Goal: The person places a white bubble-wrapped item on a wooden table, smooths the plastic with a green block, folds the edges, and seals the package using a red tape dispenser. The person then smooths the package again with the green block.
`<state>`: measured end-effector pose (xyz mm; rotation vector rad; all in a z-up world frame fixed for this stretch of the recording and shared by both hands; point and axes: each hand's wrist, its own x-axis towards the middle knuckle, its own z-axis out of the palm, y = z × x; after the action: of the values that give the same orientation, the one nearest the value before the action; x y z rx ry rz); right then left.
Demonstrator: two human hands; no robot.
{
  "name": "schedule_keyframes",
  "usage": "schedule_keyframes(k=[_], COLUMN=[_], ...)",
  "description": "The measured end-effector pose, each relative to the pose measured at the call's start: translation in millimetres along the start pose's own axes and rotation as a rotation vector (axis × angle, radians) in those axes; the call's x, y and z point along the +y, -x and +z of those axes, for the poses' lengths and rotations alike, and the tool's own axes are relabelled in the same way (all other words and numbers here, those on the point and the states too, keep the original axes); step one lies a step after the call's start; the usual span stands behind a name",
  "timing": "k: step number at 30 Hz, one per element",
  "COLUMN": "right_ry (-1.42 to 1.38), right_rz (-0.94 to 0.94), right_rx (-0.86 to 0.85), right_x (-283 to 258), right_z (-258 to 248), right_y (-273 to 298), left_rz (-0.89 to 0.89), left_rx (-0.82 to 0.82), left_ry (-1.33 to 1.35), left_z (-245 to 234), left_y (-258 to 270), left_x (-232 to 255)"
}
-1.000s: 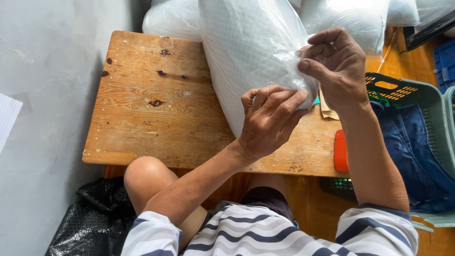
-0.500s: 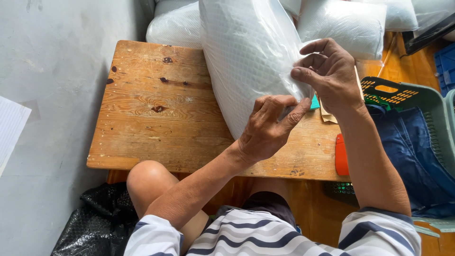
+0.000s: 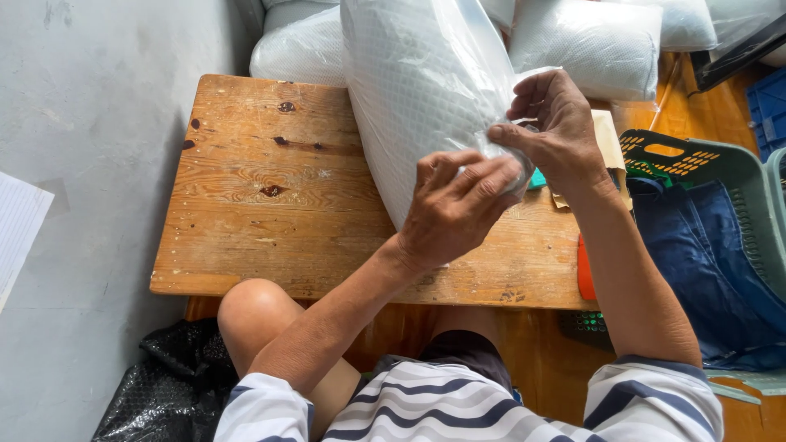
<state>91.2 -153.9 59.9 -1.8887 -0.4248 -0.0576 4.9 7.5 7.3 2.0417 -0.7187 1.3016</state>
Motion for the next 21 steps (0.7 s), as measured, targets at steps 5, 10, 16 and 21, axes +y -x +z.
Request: schedule_keyframes(k=[5,10,16,21], right_ry=[-0.029,0.169,0.174,-0.029], right_rz=[-0.109,-0.281,-0.059,0.103], right_rx=[0.005,0.076,-0.119,-0.116], right_x=[18,8,5,29], right_z=[4,8,2,7], right_y=[2,4,-17,-28], left_rz=[0.012,0.08,0.106,0.123], left_rx=[-0.207,-0.216,-0.213,-0.157], left_ry=[-0.016,-0.028,-0.031,-0.058], left_z=[-5,-11,-7,-8], left_y=[7,9,11,10], left_x=[-46,-54,-54,-56])
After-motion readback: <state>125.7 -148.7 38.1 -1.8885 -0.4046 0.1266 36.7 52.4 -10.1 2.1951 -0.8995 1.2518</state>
